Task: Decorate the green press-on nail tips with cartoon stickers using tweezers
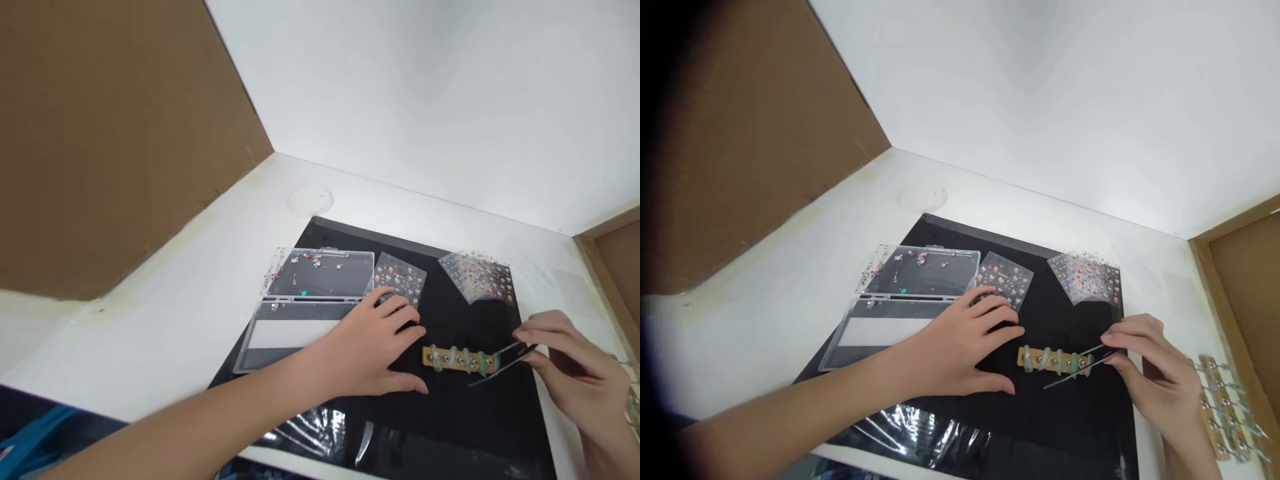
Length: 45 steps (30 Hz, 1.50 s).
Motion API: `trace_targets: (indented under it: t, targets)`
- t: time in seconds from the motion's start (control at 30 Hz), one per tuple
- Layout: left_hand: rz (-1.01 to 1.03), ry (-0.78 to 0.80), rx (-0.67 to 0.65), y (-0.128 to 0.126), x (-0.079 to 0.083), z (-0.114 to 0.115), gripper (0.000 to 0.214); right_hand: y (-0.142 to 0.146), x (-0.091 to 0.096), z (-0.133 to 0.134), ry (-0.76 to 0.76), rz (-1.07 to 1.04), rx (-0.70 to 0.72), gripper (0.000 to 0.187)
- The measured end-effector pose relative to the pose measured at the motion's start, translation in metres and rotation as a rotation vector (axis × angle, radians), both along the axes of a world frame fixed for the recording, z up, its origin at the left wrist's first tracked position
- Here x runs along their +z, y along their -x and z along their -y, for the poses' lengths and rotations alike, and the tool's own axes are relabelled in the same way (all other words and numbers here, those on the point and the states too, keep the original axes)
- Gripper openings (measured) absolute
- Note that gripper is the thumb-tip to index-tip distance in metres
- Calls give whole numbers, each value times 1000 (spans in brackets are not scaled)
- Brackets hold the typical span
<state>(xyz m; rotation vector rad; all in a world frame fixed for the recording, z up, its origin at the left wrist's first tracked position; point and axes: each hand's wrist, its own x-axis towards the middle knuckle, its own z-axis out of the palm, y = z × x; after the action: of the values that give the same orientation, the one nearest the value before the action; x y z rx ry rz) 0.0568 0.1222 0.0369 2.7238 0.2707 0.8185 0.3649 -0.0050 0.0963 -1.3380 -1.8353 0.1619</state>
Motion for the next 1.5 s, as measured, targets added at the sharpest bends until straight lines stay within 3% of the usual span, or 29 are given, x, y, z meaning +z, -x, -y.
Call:
trace_targets:
  t: [0.23,0.57,1.13,1.5]
  targets:
    - [-4,2,-1,-1,-2,-1,67,6,-2,-4,-28,139,-29,16]
    - [-35,9,-4,1,-1,0,64,11,-16,-1,-14,144,-126,15]
    - [-46,-9,-8,0,1,-1,61,8,-20,-1,3,137,-147,9]
    - [-40,-7,-12,0,0,-1,61,6,-18,-2,22,168,-84,10]
